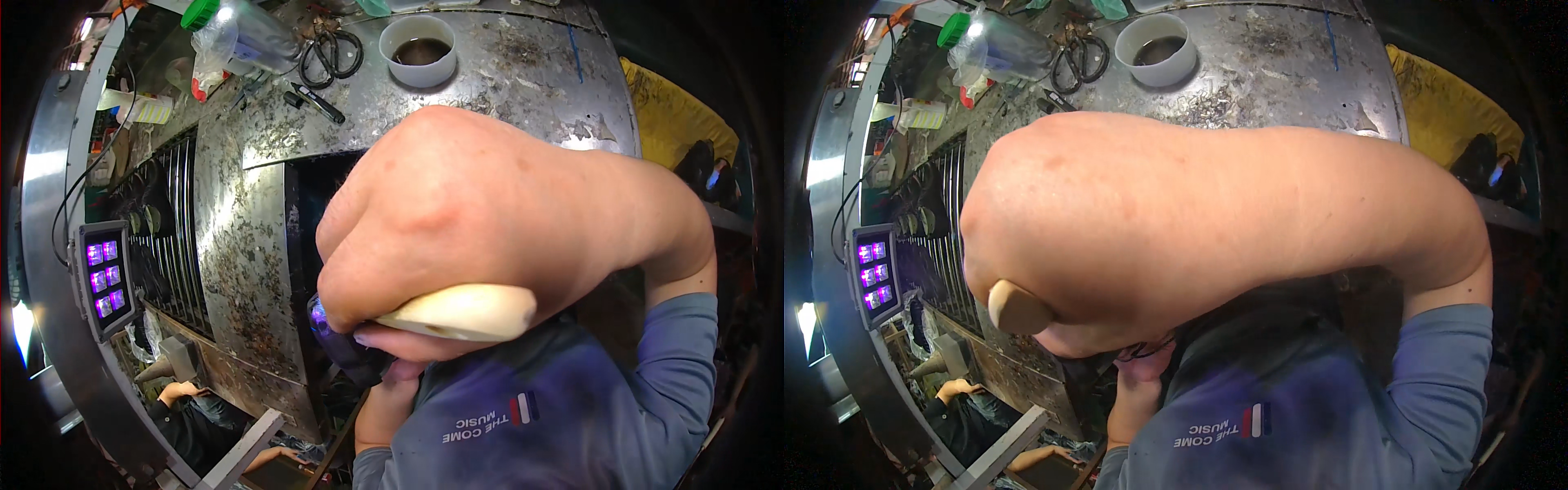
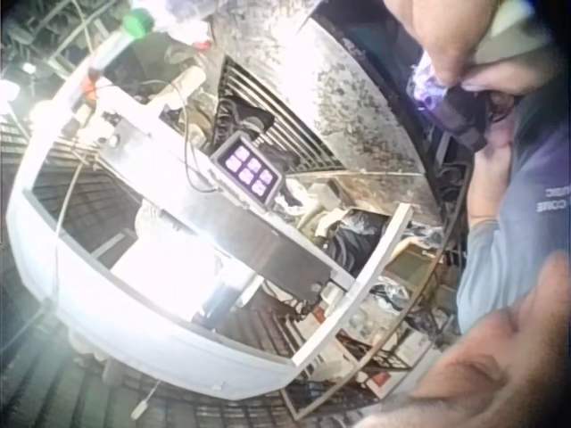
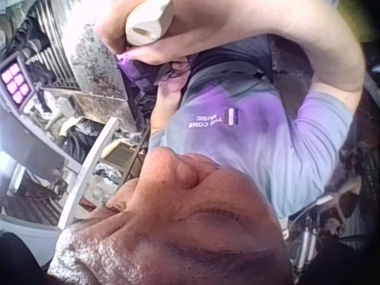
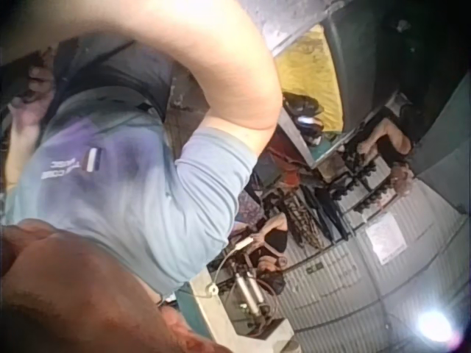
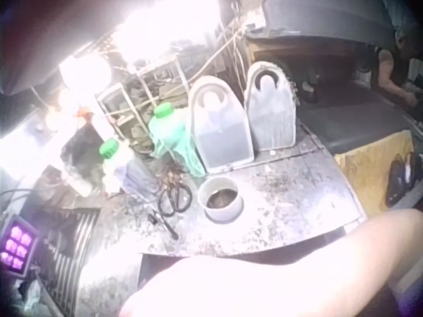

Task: The person paints the side of a black shoe with a purple substance using a small brush. They repeatedly dip the brush into a small white cup on the table to reload the purple material and apply it to the shoe's surface. The person holds the shoe in their left hand and the brush in their right hand, working on the shoe's side panel.

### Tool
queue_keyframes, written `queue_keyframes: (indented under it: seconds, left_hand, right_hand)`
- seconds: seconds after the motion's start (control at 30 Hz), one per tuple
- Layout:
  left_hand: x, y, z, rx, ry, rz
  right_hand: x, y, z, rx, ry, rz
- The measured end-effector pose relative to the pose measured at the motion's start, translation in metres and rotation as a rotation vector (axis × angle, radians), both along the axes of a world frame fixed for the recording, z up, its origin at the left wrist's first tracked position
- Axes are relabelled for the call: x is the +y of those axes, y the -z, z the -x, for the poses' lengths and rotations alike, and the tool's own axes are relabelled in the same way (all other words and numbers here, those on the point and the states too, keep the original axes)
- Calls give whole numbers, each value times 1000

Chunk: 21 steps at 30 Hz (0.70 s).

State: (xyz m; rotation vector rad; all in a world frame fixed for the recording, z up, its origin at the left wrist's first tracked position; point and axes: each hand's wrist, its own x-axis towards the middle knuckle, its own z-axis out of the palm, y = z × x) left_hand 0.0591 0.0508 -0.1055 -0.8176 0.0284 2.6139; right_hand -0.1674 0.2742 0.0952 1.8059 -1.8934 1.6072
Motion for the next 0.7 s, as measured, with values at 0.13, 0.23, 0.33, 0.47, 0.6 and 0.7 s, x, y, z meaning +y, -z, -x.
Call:
queue_keyframes:
  seconds: [0.13, 0.23, 0.33, 0.47, 0.6, 0.7]
  left_hand:
    - [18, -11, 15, 101, -1, -203]
    - [28, -16, 22, 167, 7, -345]
    - [38, -17, 30, 244, 26, -494]
    - [49, -16, 41, 369, 77, -695]
    - [58, -14, 51, 494, 148, -869]
    - [63, -11, 58, 580, 203, -969]
  right_hand:
    - [-5, 6, 1, -43, -61, 98]
    - [-5, 5, 1, -110, -118, 134]
    - [-12, 6, -1, -198, -157, 278]
    - [-12, 5, -3, -207, -142, 226]
    - [-12, 14, 1, -144, -154, 133]
    - [-15, 16, -5, -259, -149, 107]
